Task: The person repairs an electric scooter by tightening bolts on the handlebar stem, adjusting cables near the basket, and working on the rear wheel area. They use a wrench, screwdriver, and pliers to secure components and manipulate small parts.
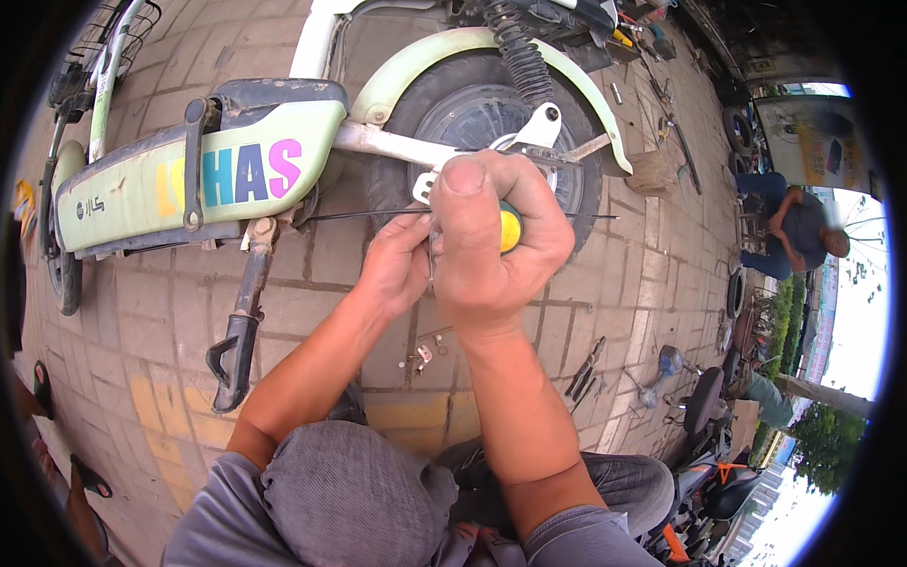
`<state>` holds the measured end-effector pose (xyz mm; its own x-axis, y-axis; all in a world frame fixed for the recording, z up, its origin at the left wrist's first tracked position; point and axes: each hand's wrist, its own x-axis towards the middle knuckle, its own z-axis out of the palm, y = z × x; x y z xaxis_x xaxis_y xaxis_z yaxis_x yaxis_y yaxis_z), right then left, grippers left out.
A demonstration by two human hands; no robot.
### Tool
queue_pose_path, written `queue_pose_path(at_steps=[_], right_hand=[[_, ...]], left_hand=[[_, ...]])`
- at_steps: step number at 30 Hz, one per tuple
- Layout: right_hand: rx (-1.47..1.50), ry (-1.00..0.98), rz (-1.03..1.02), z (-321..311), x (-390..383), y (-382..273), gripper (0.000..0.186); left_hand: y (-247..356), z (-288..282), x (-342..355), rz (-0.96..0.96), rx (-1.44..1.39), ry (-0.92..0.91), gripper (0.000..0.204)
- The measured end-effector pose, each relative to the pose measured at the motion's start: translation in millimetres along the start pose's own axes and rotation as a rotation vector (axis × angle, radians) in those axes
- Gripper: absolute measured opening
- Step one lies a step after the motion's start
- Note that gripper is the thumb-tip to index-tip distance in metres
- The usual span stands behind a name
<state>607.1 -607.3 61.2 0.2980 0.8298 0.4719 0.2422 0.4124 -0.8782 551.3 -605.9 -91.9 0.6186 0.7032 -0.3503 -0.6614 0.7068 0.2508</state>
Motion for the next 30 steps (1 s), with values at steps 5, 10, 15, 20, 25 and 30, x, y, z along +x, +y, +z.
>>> queue_pose_path(at_steps=[5,10,15,20,25,30], right_hand=[[0.343,-0.775,0.160,-36,50,1,0.024],[-0.732,-0.485,-0.306,-43,54,-30,0.019],[-0.734,-0.296,-0.012,-19,28,-43,0.026],[0.165,0.173,0.073,2,5,-9,0.025],[0.138,-0.941,0.272,-27,49,-19,0.032],[0.081,0.211,0.093,2,17,-10,0.018]], left_hand=[[6,-7,2,-0.034,0.035,-0.069,0.018],[9,3,-1,-0.042,0.011,0.004,0.016],[5,-2,-4,0.003,-0.026,0.018,0.015],[5,9,-4,-0.015,-0.019,0.022,0.012],[15,2,-4,-0.071,-0.019,-0.011,0.013],[13,-1,-4,-0.058,0.002,0.022,0.015]])
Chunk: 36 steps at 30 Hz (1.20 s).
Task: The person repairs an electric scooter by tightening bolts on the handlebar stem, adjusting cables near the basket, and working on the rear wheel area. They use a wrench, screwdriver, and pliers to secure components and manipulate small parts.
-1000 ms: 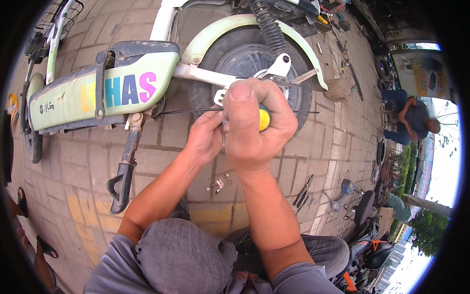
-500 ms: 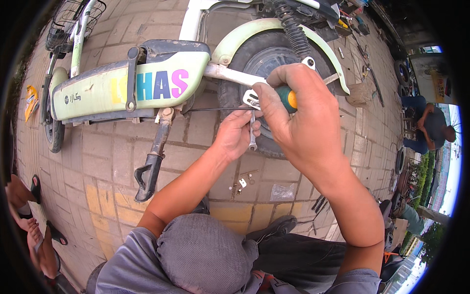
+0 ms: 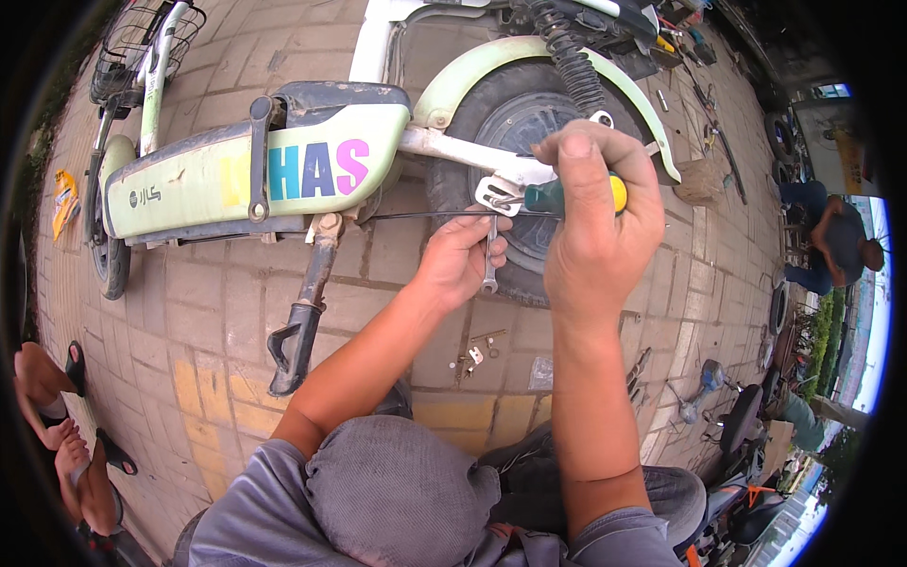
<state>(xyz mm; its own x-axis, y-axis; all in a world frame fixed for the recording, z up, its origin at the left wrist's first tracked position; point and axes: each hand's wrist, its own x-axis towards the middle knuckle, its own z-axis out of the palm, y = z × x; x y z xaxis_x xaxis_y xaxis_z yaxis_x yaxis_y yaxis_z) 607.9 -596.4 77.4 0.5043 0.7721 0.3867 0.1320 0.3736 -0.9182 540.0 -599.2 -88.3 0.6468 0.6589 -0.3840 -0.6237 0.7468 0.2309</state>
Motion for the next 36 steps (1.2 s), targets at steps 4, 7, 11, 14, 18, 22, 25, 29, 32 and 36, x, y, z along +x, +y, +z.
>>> queue_pose_path(at_steps=[4,7,11,14,18,22,25,29,32,36], right_hand=[[0.118,-0.155,-0.005,-16,-3,8,0.025],[0.305,-1.109,0.226,-34,47,3,0.024],[0.050,-0.264,0.016,-3,10,0,0.023],[0.082,0.153,-0.118,2,-21,14,0.026],[0.116,-1.183,0.342,-29,44,-4,0.031],[-0.045,-0.066,-0.051,5,13,1,0.032],[0.060,0.064,-0.124,-7,-5,10,0.034],[0.101,-1.118,0.362,-32,44,-5,0.034],[0.073,-0.251,0.073,-7,31,-3,0.030],[0.099,-0.077,0.012,1,9,5,0.033]], left_hand=[[-4,1,3,-0.001,-0.014,-0.033,0.015],[-1,-1,7,-0.004,0.011,-0.077,0.015],[3,6,1,0.029,0.008,-0.013,0.016],[-3,-1,5,-0.006,0.010,-0.002,0.016],[2,13,1,0.043,0.077,-0.105,0.016],[4,-8,3,0.013,0.068,-0.055,0.018],[0,15,-3,-0.009,0.022,0.096,0.018],[3,2,2,0.005,0.090,-0.138,0.020],[3,3,2,0.025,0.090,-0.031,0.017],[4,11,2,-0.019,0.069,0.010,0.018]])
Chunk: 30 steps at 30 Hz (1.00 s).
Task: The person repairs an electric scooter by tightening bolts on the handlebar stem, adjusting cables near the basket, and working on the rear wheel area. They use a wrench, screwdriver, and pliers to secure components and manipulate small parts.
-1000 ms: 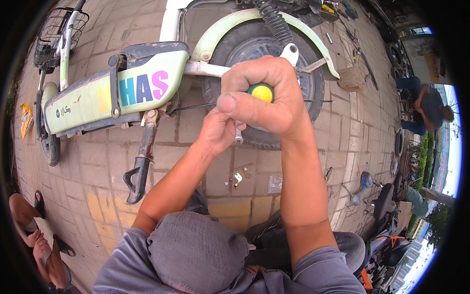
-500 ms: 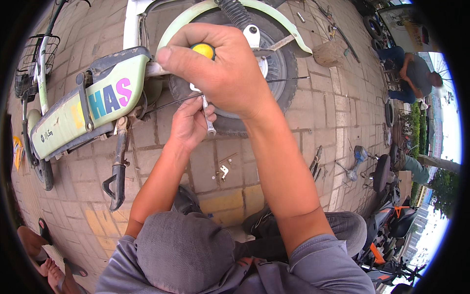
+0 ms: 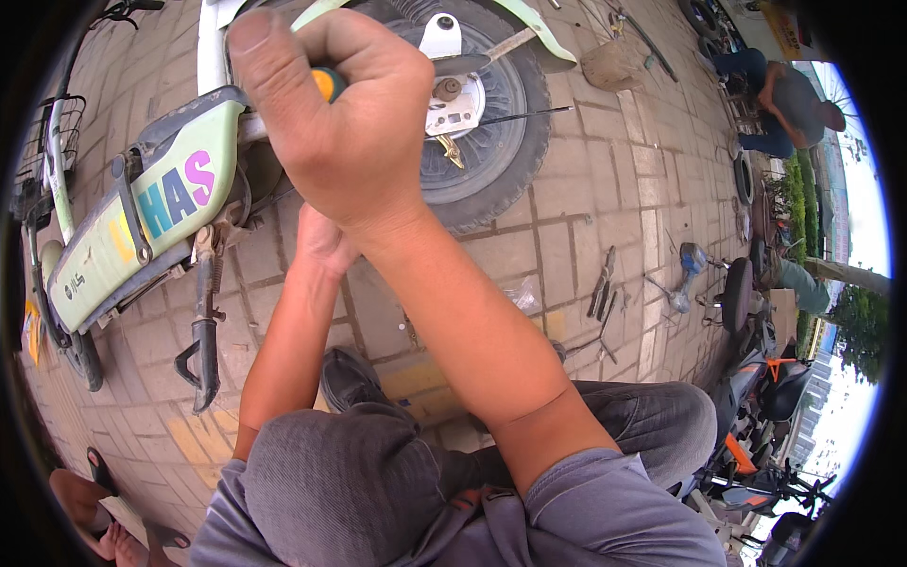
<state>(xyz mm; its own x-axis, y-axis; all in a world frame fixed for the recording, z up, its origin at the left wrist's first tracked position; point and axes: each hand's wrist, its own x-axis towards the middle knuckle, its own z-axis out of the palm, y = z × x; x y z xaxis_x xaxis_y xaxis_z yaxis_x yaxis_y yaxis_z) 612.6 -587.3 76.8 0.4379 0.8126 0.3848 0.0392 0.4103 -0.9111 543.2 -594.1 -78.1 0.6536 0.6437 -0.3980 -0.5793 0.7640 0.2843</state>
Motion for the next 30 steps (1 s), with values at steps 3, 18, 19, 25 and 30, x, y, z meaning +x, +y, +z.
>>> queue_pose_path(at_steps=[3,18,19,25,30], right_hand=[[0.022,-0.987,0.269,-24,30,-11,0.034],[-1.343,-1.132,-0.336,-32,42,-75,0.023],[-1.270,-1.139,-0.443,-34,43,-73,0.021],[-1.218,-1.078,-0.391,-33,40,-74,0.016],[-1.272,-1.161,-0.204,-32,46,-81,0.015]], left_hand=[[-3,-10,4,0.049,0.005,-0.075,0.020],[-1,-10,2,-0.006,0.005,-0.081,0.018],[0,-5,1,0.000,0.020,-0.083,0.019],[5,-12,2,-0.058,-0.006,-0.136,0.017],[8,8,-5,-0.085,-0.033,0.000,0.010]])
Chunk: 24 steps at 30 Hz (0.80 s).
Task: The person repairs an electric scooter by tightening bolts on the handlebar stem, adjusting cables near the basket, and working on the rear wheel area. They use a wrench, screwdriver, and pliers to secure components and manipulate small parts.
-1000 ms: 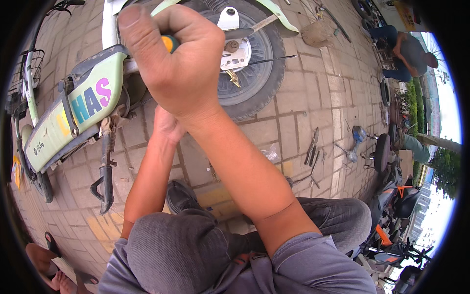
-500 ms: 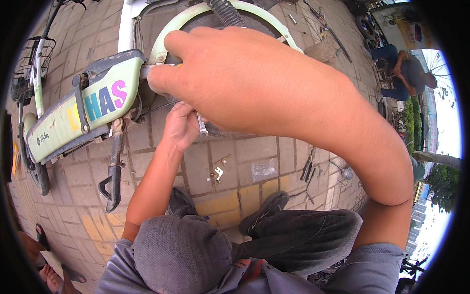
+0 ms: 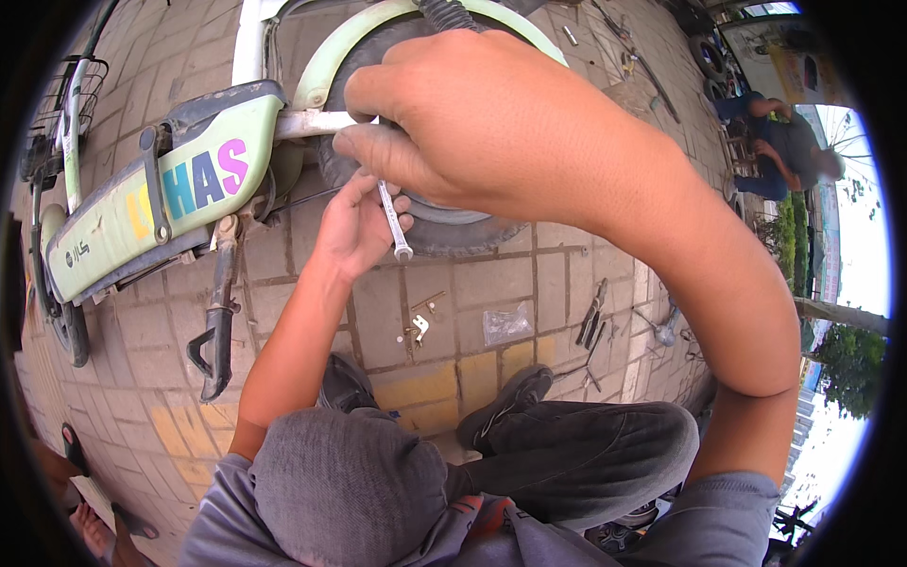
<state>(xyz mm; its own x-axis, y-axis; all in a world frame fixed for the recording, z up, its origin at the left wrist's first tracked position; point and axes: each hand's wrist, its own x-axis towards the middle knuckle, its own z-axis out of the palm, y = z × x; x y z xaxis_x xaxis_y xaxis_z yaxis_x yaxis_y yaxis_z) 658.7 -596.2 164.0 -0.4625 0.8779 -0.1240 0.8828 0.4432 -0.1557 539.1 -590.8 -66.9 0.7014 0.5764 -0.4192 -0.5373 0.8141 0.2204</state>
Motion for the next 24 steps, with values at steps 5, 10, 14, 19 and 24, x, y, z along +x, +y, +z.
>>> queue_pose_path(at_steps=[5,10,14,19,24], right_hand=[[-0.039,0.125,-0.093,6,3,8,0.014],[0.011,0.205,-0.128,11,5,9,0.014],[-0.013,0.164,-0.123,10,5,9,0.016],[-0.035,0.138,-0.231,8,8,4,0.015],[-0.035,0.102,0.178,4,10,-10,0.019]], left_hand=[[-2,-3,10,-0.073,-0.072,-0.024,0.017],[2,0,17,-0.140,-0.161,-0.043,0.017],[4,-1,19,-0.152,-0.166,-0.043,0.017],[8,-4,20,-0.168,-0.115,-0.098,0.018],[4,-7,19,-0.195,-0.136,-0.144,0.017]])
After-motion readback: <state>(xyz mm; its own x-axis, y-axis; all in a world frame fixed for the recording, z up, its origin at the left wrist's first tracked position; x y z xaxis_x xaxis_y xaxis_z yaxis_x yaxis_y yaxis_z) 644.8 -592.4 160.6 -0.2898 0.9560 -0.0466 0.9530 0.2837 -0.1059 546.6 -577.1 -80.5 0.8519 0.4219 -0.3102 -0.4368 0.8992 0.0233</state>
